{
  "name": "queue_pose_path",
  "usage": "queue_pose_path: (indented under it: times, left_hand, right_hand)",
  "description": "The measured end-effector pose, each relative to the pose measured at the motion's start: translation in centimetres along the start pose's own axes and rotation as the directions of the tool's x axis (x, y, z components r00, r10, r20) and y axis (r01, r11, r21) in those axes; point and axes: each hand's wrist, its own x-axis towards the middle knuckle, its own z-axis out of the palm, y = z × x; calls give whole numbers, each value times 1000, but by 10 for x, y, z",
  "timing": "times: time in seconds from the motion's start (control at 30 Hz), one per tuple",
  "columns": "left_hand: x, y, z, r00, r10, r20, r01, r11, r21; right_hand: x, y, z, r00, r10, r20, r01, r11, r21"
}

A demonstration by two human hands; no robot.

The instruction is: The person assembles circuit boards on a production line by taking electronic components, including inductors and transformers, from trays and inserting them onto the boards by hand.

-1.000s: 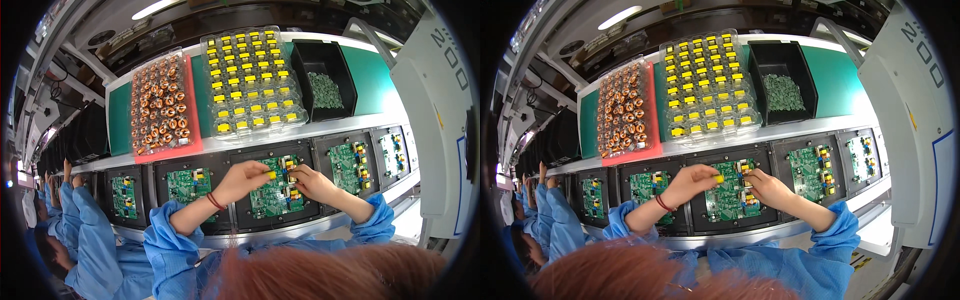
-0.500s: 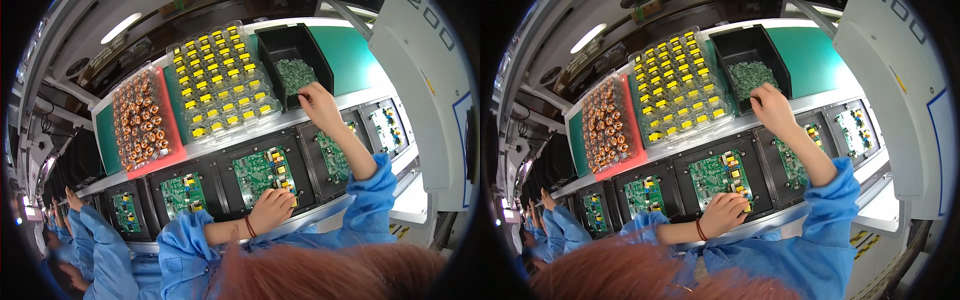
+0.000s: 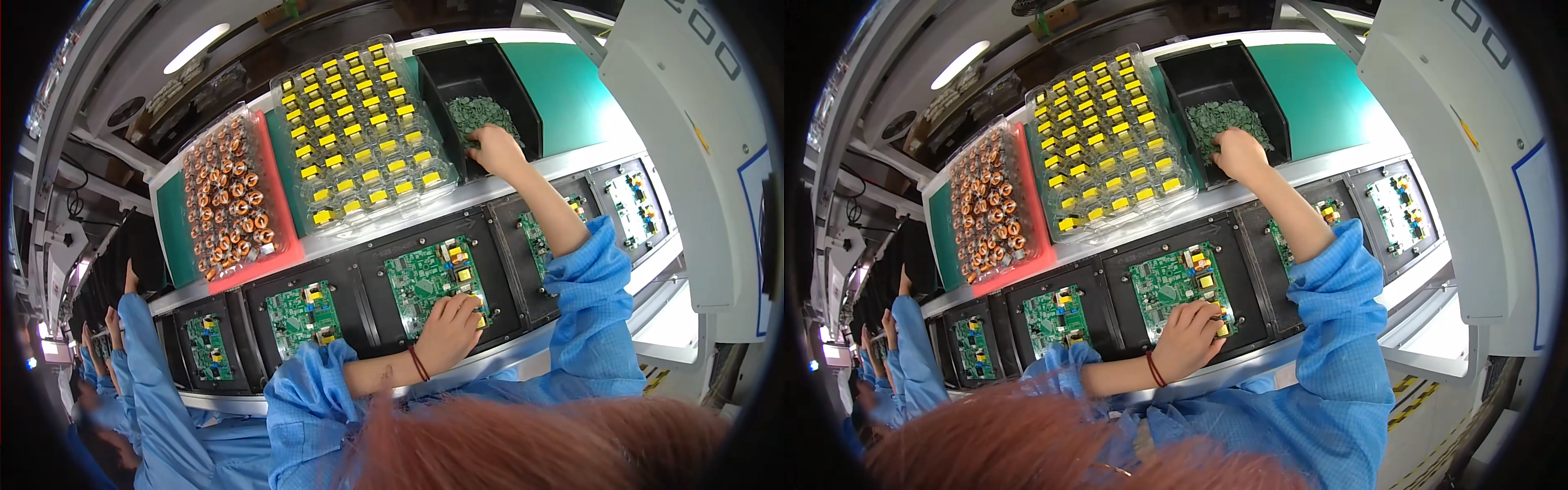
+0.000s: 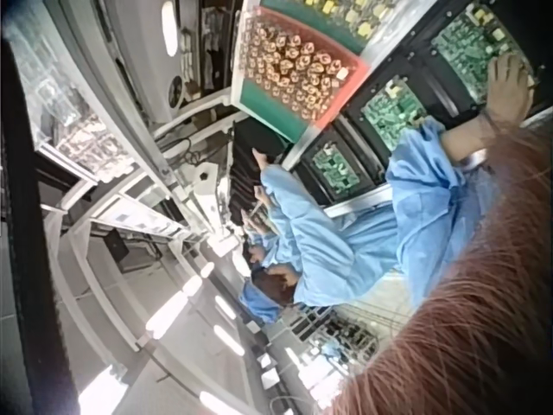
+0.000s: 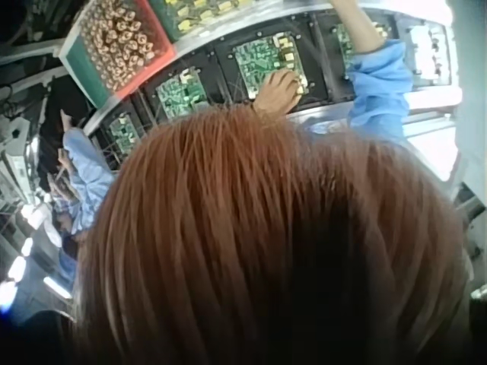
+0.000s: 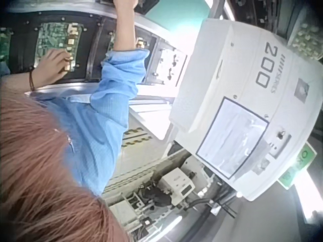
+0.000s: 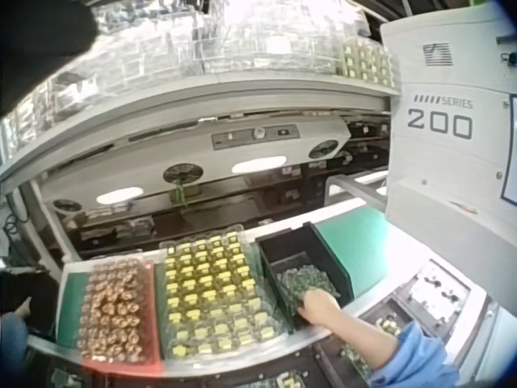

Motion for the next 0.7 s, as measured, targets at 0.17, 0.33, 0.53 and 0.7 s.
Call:
queue_pose_path:
  times: [0.17,0.33,0.53,0.7]
  left_hand:
    - [-1,-1,-2,998,18,60,-22,997,71]
    - [-3,-13,-52,997,-3,78,16,987,-157]
    - [-34,-61,-127,968,-197,-158,197,980,-17]
    - [-68,-96,-157,843,-380,-380,463,872,156]
  right_hand:
    - [9,-2,11,997,-27,-72,35,992,118]
    - [6,-10,8,981,-5,-194,26,994,106]
    - [9,10,16,875,-137,-465,228,963,146]
    - [-17,16,-2,924,-103,-368,194,957,218]
